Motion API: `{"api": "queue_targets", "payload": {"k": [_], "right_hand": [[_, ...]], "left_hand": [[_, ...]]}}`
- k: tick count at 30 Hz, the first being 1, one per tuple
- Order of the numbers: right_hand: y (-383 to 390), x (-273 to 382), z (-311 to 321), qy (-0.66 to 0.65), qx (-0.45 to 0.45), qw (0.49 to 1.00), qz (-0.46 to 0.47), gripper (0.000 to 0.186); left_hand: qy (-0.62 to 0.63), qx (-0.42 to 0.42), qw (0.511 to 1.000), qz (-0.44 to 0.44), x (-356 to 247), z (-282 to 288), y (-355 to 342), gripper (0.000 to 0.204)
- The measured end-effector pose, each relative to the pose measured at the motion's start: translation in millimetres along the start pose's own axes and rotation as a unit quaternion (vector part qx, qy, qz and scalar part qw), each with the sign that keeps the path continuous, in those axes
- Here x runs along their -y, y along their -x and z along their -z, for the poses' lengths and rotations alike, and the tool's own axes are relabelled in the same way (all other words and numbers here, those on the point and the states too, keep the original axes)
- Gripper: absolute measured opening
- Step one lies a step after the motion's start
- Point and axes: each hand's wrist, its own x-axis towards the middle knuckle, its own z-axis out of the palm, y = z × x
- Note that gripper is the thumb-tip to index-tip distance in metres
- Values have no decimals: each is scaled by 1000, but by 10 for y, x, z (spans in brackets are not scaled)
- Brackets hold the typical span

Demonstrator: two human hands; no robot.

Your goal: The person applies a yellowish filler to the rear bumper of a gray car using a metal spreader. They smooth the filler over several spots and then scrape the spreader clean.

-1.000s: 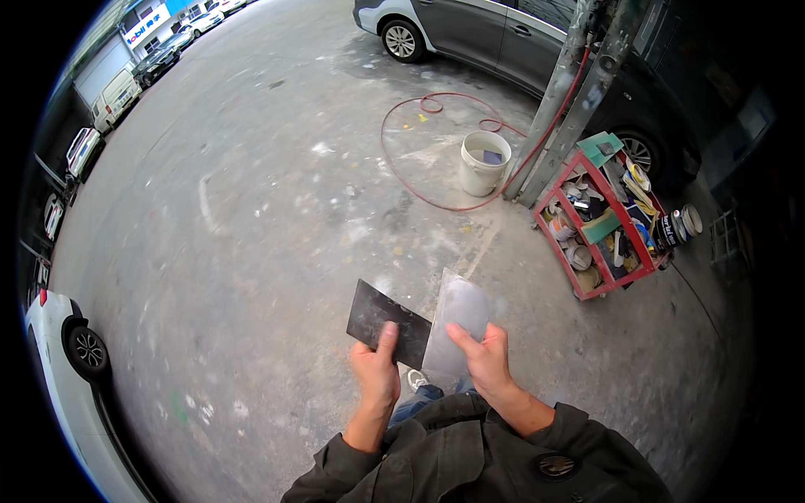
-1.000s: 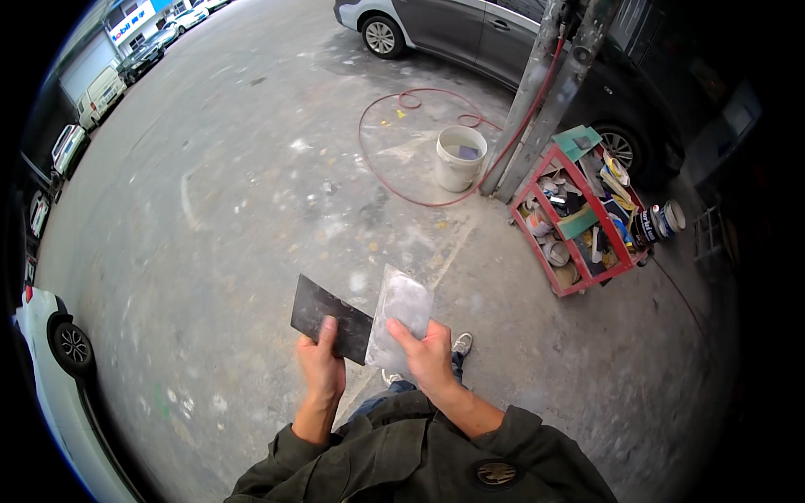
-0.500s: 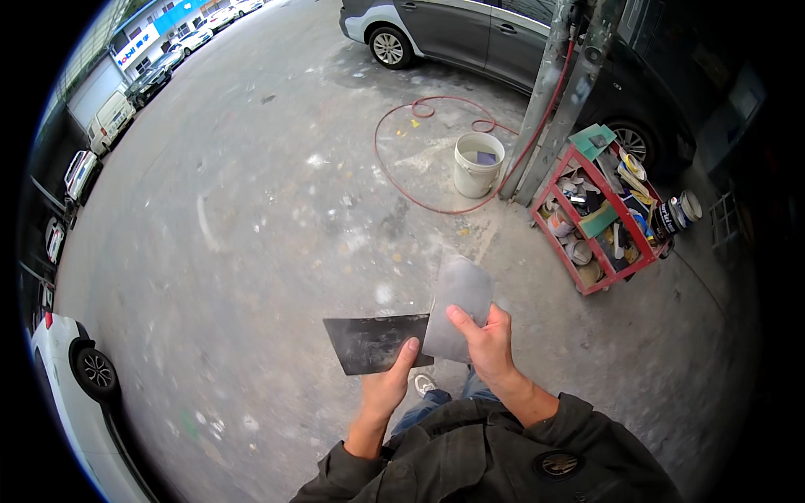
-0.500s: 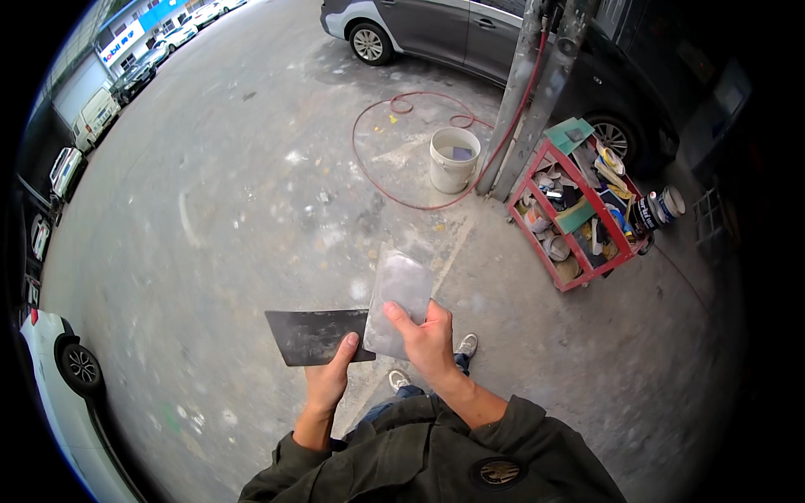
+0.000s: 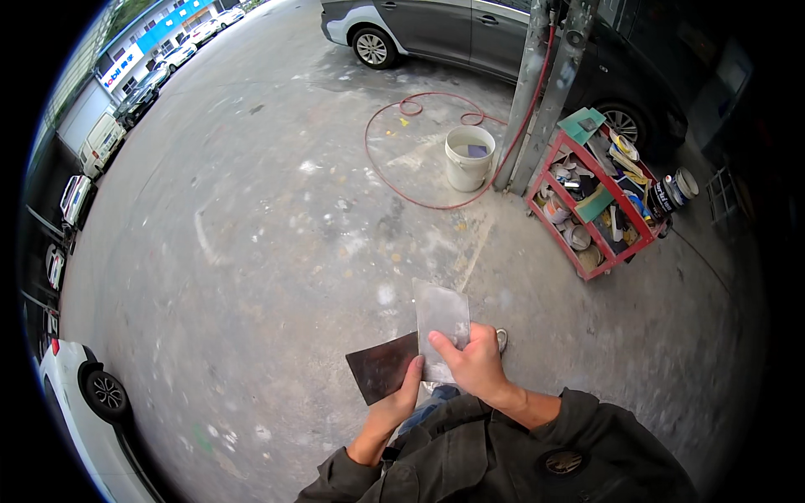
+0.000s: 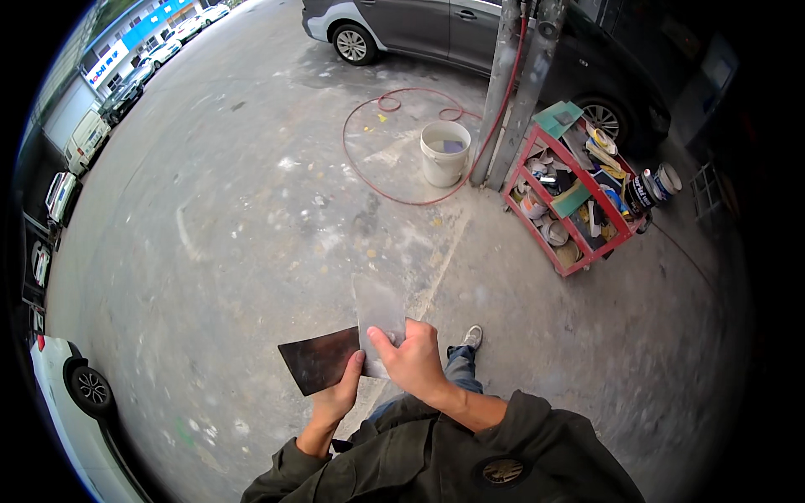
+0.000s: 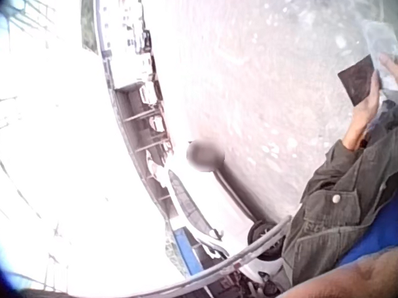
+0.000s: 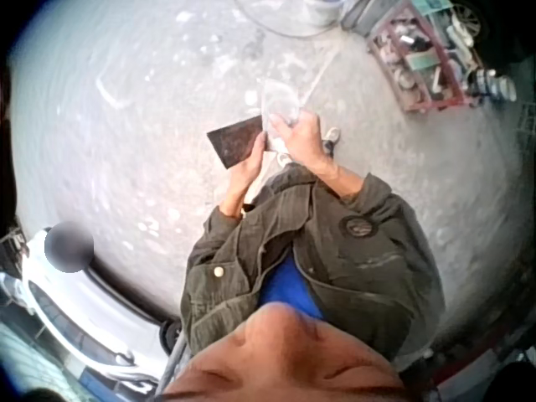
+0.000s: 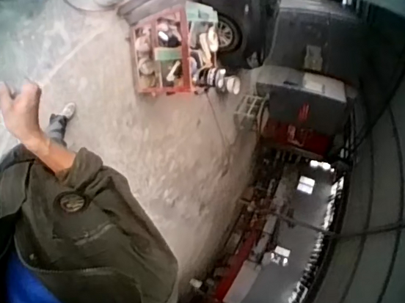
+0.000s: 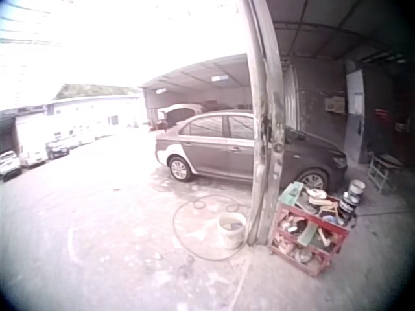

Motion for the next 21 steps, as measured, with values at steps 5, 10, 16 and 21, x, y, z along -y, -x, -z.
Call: {"api": "queue_targets", "payload": {"k": [5, 10, 16, 21], "right_hand": [[16, 74, 35, 63, 45, 996, 49, 20], [-108, 112, 23, 86, 85, 992, 25, 20], [-96, -20, -59, -47, 75, 996, -17, 18], [-37, -72, -108, -27, 64, 997, -24, 19]], "left_hand": [[65, 89, 993, 32, 158, 139, -24, 27], [113, 68, 988, 83, 64, 135, -101, 27], [17, -115, 993, 14, 73, -22, -191, 18], [-8, -162, 985, -64, 151, -67, -101, 14]]}}
